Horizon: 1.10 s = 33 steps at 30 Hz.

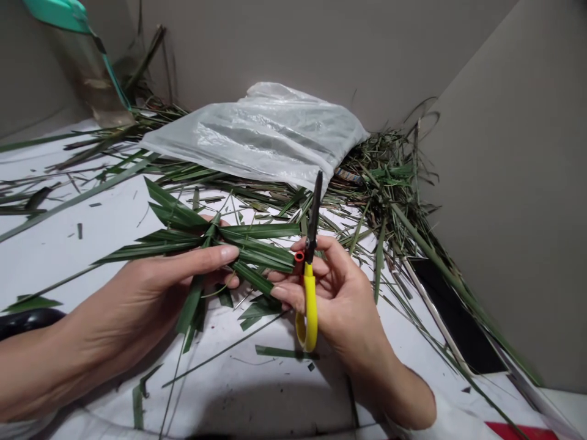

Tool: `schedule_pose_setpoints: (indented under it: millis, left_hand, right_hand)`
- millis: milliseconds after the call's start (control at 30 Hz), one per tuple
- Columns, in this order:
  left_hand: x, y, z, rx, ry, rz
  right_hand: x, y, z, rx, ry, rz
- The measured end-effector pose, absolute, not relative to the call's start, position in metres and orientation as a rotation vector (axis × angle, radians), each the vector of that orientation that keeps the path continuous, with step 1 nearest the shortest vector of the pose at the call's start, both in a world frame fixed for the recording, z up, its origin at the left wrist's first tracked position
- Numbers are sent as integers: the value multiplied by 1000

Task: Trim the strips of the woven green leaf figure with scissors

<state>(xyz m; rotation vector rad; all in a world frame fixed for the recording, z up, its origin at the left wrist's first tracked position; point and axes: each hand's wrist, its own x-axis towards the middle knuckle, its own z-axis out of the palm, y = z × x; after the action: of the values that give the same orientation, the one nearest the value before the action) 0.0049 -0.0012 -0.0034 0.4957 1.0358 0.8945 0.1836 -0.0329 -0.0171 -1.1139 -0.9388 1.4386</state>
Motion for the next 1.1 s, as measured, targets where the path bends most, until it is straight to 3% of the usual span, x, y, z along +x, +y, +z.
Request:
schedule_pose_setpoints:
  millis: [400,1100]
  left_hand:
    - [8,-2,0,514,1088,930]
    - [8,-1,-1,607,1142,851]
  right_hand:
    - [184,-36,-12,-1092,-892,1269]
    - [183,-33,-20,-997,-866,1288]
